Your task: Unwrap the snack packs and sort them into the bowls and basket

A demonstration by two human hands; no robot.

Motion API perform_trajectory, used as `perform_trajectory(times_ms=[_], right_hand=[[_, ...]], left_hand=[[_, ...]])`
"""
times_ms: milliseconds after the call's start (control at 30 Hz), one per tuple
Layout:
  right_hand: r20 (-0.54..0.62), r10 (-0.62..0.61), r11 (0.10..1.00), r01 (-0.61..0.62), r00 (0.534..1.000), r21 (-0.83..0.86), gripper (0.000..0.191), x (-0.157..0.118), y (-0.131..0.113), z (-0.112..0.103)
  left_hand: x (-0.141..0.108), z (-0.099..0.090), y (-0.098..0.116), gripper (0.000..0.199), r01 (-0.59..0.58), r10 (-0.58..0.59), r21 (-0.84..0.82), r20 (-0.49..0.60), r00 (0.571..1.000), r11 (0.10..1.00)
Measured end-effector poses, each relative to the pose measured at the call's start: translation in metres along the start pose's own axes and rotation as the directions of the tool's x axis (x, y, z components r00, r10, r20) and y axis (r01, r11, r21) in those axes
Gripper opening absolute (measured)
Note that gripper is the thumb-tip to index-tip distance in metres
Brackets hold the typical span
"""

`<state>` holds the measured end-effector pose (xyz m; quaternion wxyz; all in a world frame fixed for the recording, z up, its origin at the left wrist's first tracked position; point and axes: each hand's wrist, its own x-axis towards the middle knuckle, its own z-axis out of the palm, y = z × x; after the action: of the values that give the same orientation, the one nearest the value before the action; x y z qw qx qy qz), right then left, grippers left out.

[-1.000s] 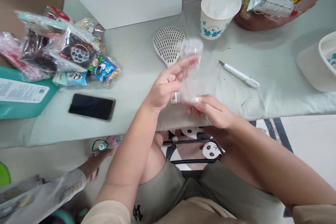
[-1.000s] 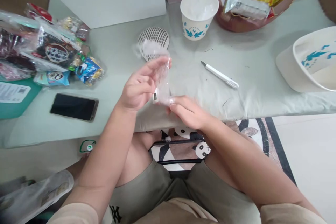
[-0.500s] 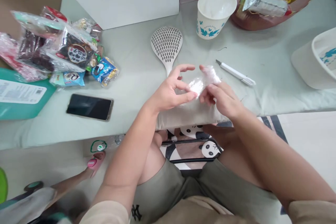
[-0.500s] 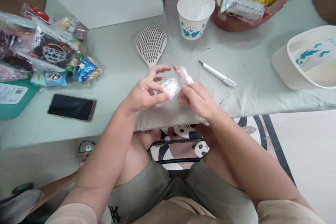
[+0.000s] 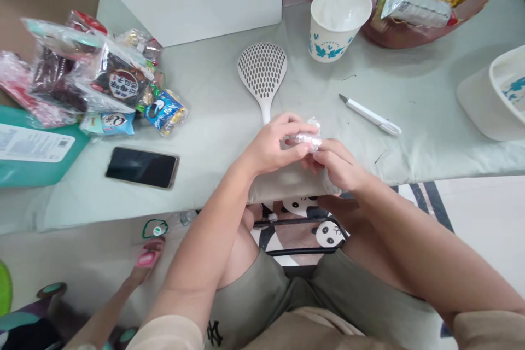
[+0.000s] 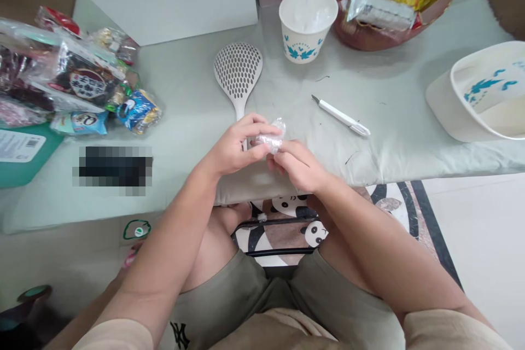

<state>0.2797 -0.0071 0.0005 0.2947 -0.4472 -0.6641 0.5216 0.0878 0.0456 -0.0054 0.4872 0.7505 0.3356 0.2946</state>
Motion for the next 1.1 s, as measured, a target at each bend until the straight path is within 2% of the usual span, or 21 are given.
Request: perform_trajectory(times_ms=[67,133,267,367,400,467,533,600,700,800,933,1033,1100], right_hand=[[-0.036,-0.038,0.998,0.036,0.999,-0.054,0.027,0.000,-0.001,0.000],[-0.026,-0.094,0.989,0.091,0.995,-0.114,0.028,-0.001,-0.001,0.000],[0.022,-0.142,0.974,0.143,0.990,-0.173,0.031,-0.001,-0.004,-0.001],[0.002,-0.107,0.980,0.105,0.994,-0.167,0.031,-0.001,-0.005,-0.001],[-0.050,-0.102,0.983,0.093,0.994,-0.157,0.029,-0.001,-0.004,-0.002],[-0.230,-0.106,0.989,0.078,0.968,-0.126,0.023,-0.001,-0.002,-0.003],[-0.362,-0.124,0.991,0.095,0.924,-0.095,0.033,0.000,0.002,-0.004],[-0.342,-0.146,0.988,0.118,0.928,-0.102,0.039,0.003,0.007,-0.004],[-0.262,-0.194,0.973,0.152,0.945,-0.173,0.026,0.007,0.015,-0.002],[-0.284,-0.221,0.962,0.161,0.933,-0.220,0.021,0.009,0.018,0.001],[-0.310,-0.233,0.956,0.159,0.922,-0.246,0.014,0.010,0.014,0.000],[-0.316,-0.250,0.943,0.156,0.915,-0.295,0.010,0.014,0.007,-0.004],[-0.351,-0.265,0.929,0.139,0.898,-0.344,0.010,0.020,0.001,-0.011]], left_hand=[[0.000,-0.001,0.001,0.031,0.019,-0.016,0.079,-0.041,0.999,0.997],[-0.001,-0.003,0.005,0.027,0.040,-0.038,0.063,-0.024,0.999,0.997],[-0.001,-0.009,0.012,0.028,0.120,-0.097,-0.173,0.137,0.986,0.978],[-0.002,-0.013,0.012,0.030,0.196,-0.165,-0.285,0.130,0.978,0.938],[-0.002,-0.014,0.011,0.031,0.214,-0.197,-0.303,0.087,0.977,0.929],[-0.002,-0.015,0.009,0.036,0.250,-0.268,-0.333,-0.008,0.963,0.909],[-0.002,-0.014,0.007,0.043,0.285,-0.322,-0.363,-0.045,0.946,0.887],[0.000,-0.010,0.006,0.050,0.313,-0.341,-0.386,-0.003,0.940,0.868],[0.003,-0.004,0.007,0.047,0.374,-0.376,-0.372,0.070,0.924,0.850],[0.005,-0.002,0.011,0.044,0.429,-0.428,-0.267,0.063,0.901,0.863],[0.005,-0.005,0.016,0.034,0.406,-0.408,-0.182,0.029,0.912,0.895],[0.004,-0.010,0.015,0.028,0.362,-0.369,-0.211,0.003,0.929,0.908],[0.003,-0.015,0.011,0.026,0.314,-0.338,-0.252,-0.059,0.939,0.916]])
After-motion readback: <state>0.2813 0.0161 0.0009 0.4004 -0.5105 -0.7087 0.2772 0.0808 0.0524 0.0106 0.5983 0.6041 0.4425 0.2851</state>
